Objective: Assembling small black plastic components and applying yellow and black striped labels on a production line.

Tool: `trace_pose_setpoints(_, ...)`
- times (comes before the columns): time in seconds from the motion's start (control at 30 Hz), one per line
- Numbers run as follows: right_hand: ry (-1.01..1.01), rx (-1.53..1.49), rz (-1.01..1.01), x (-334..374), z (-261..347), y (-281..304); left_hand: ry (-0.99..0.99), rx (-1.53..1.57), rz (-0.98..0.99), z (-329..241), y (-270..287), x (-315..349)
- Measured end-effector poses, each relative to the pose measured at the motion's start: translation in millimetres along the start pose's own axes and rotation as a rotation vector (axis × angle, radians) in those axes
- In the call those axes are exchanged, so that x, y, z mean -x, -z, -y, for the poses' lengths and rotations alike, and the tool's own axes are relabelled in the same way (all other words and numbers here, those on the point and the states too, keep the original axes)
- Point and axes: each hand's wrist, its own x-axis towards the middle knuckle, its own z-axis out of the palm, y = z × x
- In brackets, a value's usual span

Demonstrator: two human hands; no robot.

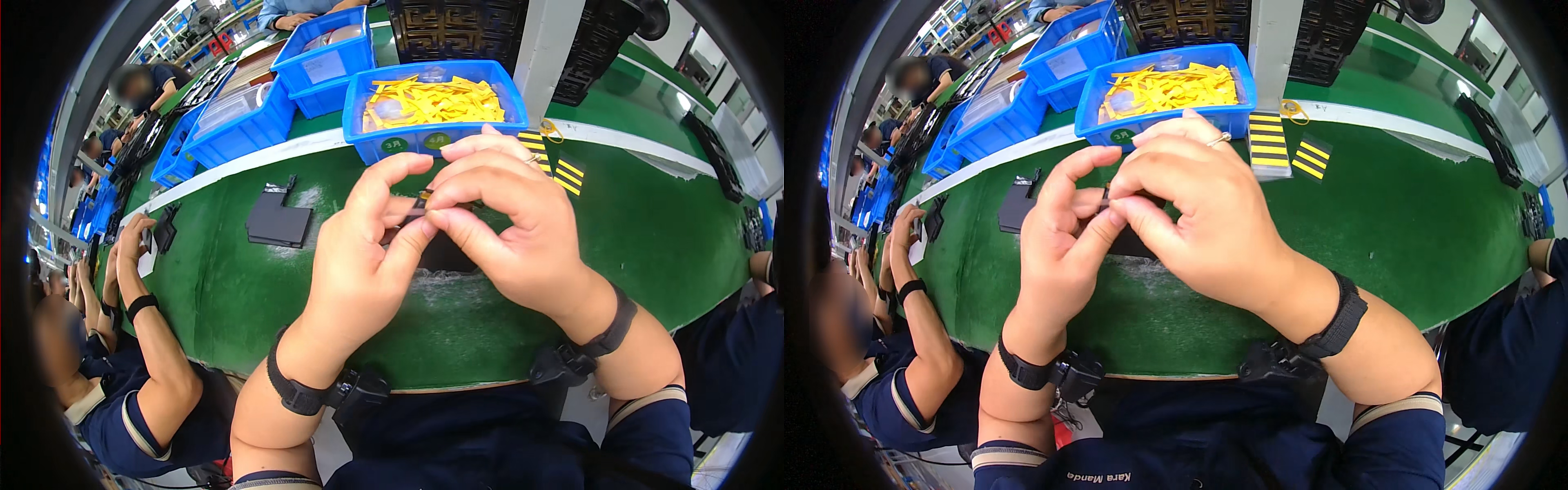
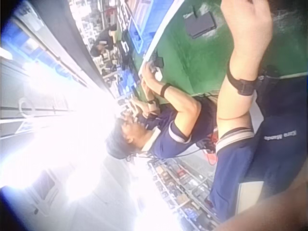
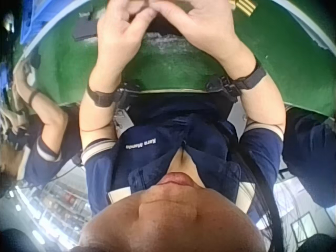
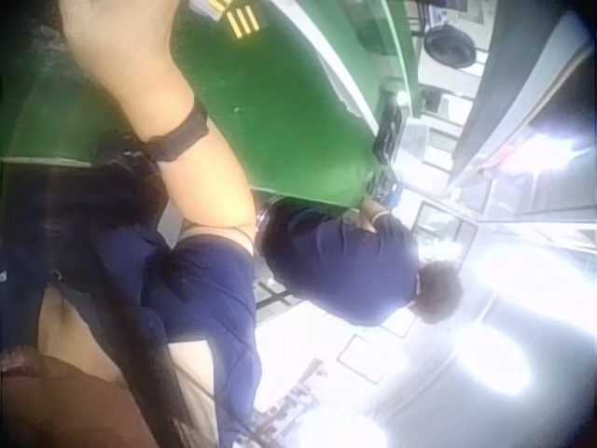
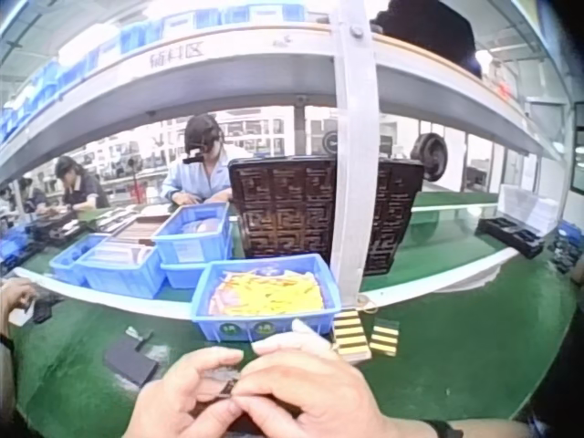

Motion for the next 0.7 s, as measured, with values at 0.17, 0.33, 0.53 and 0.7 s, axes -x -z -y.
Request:
trace_pose_setpoints(0.17,0.119,0.211,-0.2,-2,0,0,0.2,0.259,0.011,-1,4,-4)
trace_pose_setpoints(0.33,-0.454,-0.28,-0.153,0,0,-3,0.227,0.441,-0.023,-3,7,-4)
trace_pose_setpoints(0.53,-0.434,-0.205,-0.146,4,0,-8,0.237,0.377,-0.024,-2,6,-4)
trace_pose_setpoints(0.7,-0.496,-0.237,-0.082,0,2,1,0.238,0.438,-0.03,-1,5,-3)
